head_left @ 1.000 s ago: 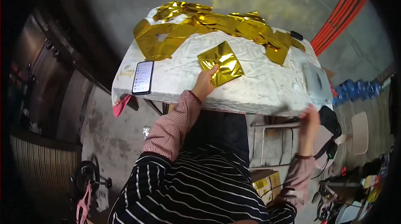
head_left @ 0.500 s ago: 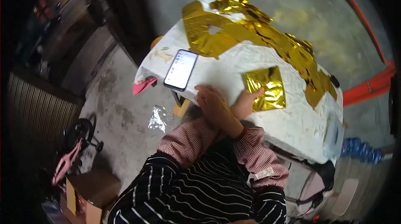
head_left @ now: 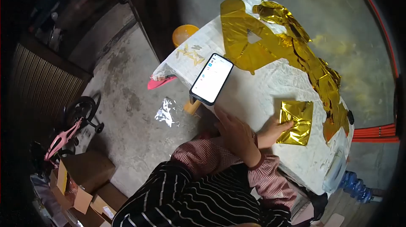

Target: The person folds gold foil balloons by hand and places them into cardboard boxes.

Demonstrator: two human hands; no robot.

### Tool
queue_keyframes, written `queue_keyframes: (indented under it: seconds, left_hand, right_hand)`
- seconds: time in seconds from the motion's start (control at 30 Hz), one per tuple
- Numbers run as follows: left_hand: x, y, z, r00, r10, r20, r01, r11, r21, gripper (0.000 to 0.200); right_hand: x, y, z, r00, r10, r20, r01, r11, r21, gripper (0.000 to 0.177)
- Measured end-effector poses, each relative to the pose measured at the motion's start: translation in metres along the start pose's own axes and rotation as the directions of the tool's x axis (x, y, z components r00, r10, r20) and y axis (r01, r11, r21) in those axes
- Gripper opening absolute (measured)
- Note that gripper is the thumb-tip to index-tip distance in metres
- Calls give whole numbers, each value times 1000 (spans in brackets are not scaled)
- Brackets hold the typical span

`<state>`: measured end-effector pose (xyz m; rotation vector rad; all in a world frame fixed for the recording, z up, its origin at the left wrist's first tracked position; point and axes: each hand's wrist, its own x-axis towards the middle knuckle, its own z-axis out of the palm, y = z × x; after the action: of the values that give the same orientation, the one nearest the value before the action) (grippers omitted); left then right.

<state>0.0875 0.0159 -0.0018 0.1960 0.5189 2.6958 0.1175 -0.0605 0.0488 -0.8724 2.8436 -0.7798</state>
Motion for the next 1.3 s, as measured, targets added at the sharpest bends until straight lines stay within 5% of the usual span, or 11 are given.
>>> queue_keyframes:
  seconds: [0.13,0.2,0.37,0.53,0.7,0.93,1.03,1.1,1.23,1.3]
  left_hand:
    - [4,-16,-14,998,-56,32,56,998,-5,30]
    - [2,-12,-7,999,-47,4,47,998,-33,29]
    - [4,-18,-10,990,-139,3,139,985,-103,32]
    - [2,-12,-5,997,-65,31,69,987,-143,28]
    - [2,-22,-11,988,-156,-8,153,979,-133,32]
    - [2,-22,-11,975,-221,-5,217,965,-147,33]
    - [0,-12,-7,969,-246,6,244,960,-136,32]
    - [4,-27,-15,968,-251,-9,248,962,-110,39]
    - [14,-70,-36,957,-283,-64,284,959,-5,72]
    - [14,-74,-38,956,-286,-69,287,958,0,71]
  right_hand:
    - [4,-3,1,969,69,237,-73,997,9,63]
    - [7,0,5,989,-8,150,0,999,47,65]
    - [19,-7,3,975,16,222,-17,1000,3,66]
    - [25,-6,4,977,30,210,-36,999,26,65]
    - [16,2,10,997,-80,-18,81,994,74,63]
    - [24,-5,11,998,-55,22,52,994,94,57]
    - [26,-8,5,972,85,221,-94,995,32,49]
    - [19,2,16,994,-89,-62,93,994,54,41]
    - [16,-2,10,996,-69,-61,72,996,44,34]
    - [13,1,14,993,-82,-82,88,993,80,34]
